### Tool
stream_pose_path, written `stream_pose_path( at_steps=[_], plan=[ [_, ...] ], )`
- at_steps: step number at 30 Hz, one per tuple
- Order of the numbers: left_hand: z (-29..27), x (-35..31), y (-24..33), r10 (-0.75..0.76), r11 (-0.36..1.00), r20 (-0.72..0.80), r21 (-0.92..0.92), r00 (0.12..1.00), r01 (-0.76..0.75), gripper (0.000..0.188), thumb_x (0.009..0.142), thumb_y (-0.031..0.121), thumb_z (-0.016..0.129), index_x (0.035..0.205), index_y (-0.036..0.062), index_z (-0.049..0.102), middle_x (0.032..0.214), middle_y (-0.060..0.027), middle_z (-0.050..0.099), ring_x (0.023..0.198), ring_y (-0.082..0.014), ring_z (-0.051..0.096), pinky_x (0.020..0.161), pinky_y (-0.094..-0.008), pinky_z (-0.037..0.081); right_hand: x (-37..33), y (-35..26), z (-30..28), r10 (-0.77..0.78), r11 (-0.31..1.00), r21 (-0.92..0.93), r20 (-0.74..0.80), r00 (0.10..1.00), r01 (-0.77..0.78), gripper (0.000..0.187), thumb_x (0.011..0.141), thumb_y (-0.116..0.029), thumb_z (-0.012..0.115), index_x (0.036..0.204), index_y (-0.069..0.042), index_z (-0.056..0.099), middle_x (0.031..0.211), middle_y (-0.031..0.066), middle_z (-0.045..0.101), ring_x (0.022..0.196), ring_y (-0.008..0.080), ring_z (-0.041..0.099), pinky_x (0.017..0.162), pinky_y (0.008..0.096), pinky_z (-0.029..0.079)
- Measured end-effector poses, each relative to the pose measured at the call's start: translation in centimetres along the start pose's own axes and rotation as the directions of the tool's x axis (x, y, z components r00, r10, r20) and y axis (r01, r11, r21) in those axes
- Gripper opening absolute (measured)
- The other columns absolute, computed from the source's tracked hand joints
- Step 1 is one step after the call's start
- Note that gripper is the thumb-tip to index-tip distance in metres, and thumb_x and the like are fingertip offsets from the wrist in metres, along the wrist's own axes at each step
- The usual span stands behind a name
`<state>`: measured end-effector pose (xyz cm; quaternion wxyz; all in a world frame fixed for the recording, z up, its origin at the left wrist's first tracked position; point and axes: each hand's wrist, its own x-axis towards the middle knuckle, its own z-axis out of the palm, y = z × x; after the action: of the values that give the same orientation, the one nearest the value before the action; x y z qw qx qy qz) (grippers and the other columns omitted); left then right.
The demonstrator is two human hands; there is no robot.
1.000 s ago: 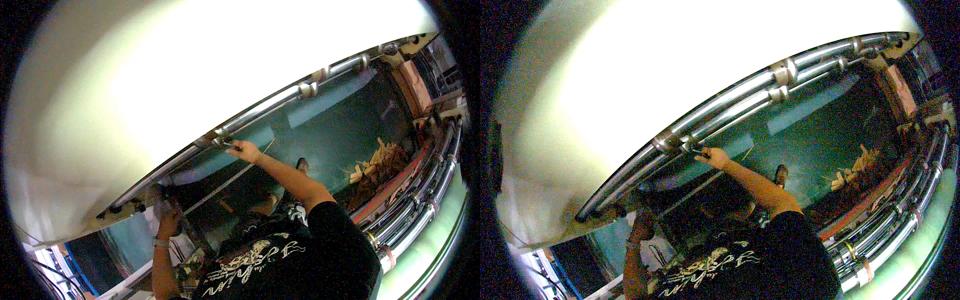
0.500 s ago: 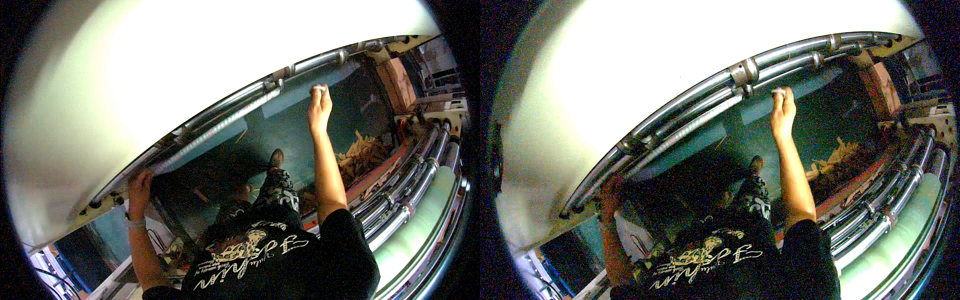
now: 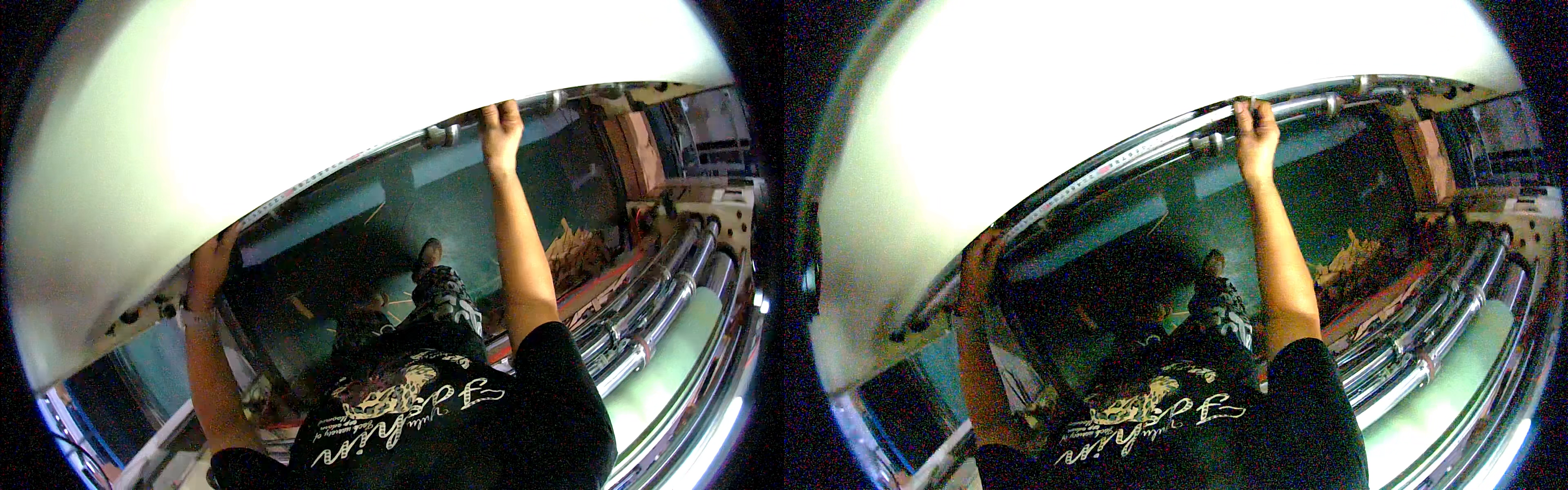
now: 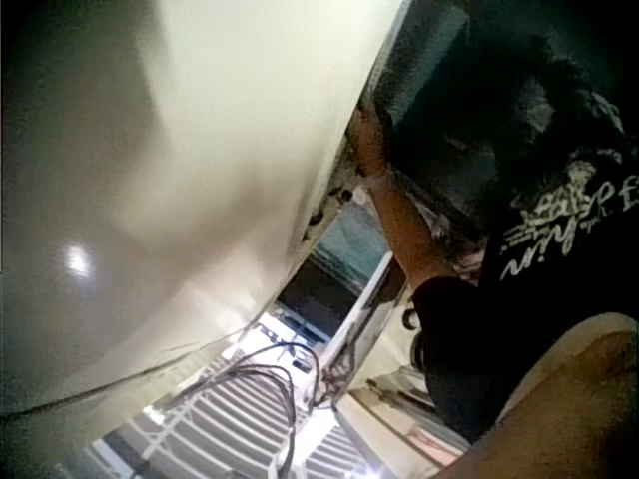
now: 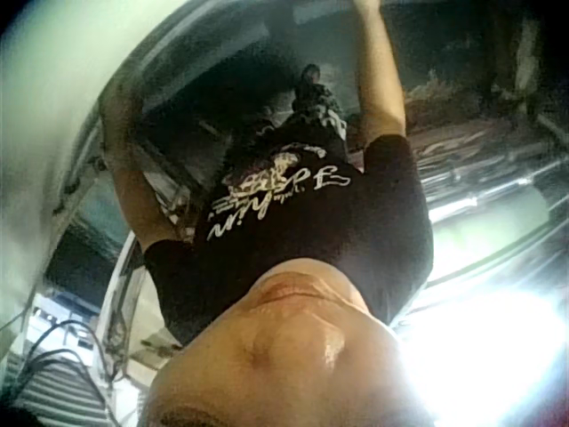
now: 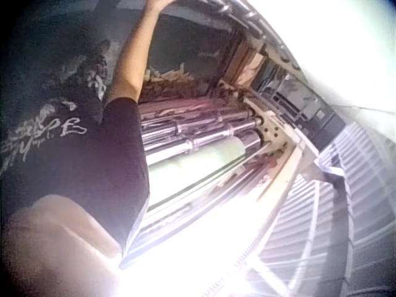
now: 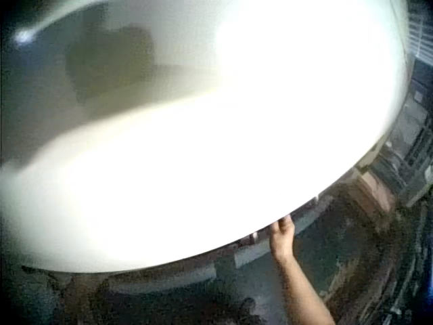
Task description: The person uses a measuring tape to measure the distance between several rollers and frame components of an industrial printing machine.
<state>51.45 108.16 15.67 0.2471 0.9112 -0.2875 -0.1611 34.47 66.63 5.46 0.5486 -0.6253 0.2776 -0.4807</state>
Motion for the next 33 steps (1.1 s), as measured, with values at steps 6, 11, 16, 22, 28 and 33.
stream_pose_path(
  at_steps=[6, 11, 16, 22, 28, 33],
  plan=[
    [-2.4, -0.2, -1.7, 0.043, 0.999, 0.111, 0.013, 0.993, -0.045, 0.041, 0.08, 0.037, 0.056, 0.105, 0.0037, 0.056, 0.103, -0.0154, 0.057, 0.096, -0.027, 0.053, 0.086, -0.0345, 0.038, -0.1, -0.4, -1.4, -0.102, 0.975, -0.195, 0.025, 0.994, 0.105, 0.02, 0.085, -0.017, 0.053, 0.09, 0.002, 0.054, 0.085, 0.0063, 0.055, 0.077, 0.0133, 0.046, 0.073, 0.0259, 0.04],
    [-1.7, 1.6, -5.3, 0.118, 0.991, 0.041, 0.055, 0.992, -0.12, 0.042, 0.082, 0.038, 0.053, 0.11, 0.0071, 0.054, 0.105, -0.0148, 0.056, 0.098, -0.0255, 0.052, 0.085, -0.035, 0.04, 0.9, 0.5, -1.1, -0.193, 0.919, -0.336, 0.066, 0.979, 0.204, 0.021, 0.085, -0.02, 0.054, 0.073, -0.005, 0.046, 0.062, -0.0044, 0.043, 0.055, 0.0063, 0.037, 0.047, 0.0207, 0.03],
    [-0.2, 3.1, -6.5, 0.303, 0.925, -0.013, -0.239, 0.953, -0.297, 0.015, 0.081, 0.018, 0.053, 0.086, 0.0043, 0.054, 0.069, -0.0048, 0.053, 0.061, -0.0131, 0.05, 0.059, -0.0281, 0.041, 0.3, -0.6, -0.2, -0.097, 0.963, -0.247, 0.066, 0.993, 0.111, 0.024, 0.086, -0.019, 0.052, 0.068, -0.008, 0.041, 0.057, -0.0041, 0.039, 0.051, 0.0061, 0.034, 0.044, 0.0212, 0.029],
    [-0.3, 4.0, -7.2, 0.339, 0.938, 0.087, -0.114, 0.937, -0.329, 0.014, 0.081, 0.013, 0.053, 0.089, 0.0024, 0.055, 0.074, -0.0059, 0.056, 0.067, -0.0134, 0.053, 0.062, -0.0279, 0.045, 1.0, 0.6, -1.2, 0.005, 0.976, -0.217, 0.098, 0.995, 0.017, 0.021, 0.085, -0.022, 0.054, 0.075, -0.005, 0.047, 0.066, -0.0025, 0.046, 0.059, 0.007, 0.038, 0.051, 0.0208, 0.033],
    [-0.9, 4.3, -7.9, 0.371, 0.928, 0.125, -0.077, 0.92, -0.363, 0.016, 0.081, 0.017, 0.052, 0.089, 0.0029, 0.055, 0.076, -0.0064, 0.056, 0.069, -0.0138, 0.052, 0.066, -0.0284, 0.044, 0.9, 1.2, -0.9, -0.037, 0.993, -0.106, 0.114, 0.993, 0.049, 0.018, 0.086, -0.023, 0.052, 0.078, -0.007, 0.05, 0.067, -0.0023, 0.048, 0.057, 0.0059, 0.04, 0.047, 0.0198, 0.033],
    [-0.3, 4.7, -5.0, 0.119, 0.988, 0.208, -0.12, 0.971, -0.096, 0.044, 0.084, 0.04, 0.047, 0.115, 0.0086, 0.051, 0.11, -0.0113, 0.055, 0.103, -0.0201, 0.049, 0.092, -0.0321, 0.034, 3.1, 3.1, -5.9, 0.106, 0.99, 0.079, 0.137, 0.985, -0.117, 0.017, 0.088, -0.02, 0.04, 0.078, -0.01, 0.049, 0.073, 0.0002, 0.05, 0.061, 0.0098, 0.044, 0.055, 0.0236, 0.04]
  ],
)
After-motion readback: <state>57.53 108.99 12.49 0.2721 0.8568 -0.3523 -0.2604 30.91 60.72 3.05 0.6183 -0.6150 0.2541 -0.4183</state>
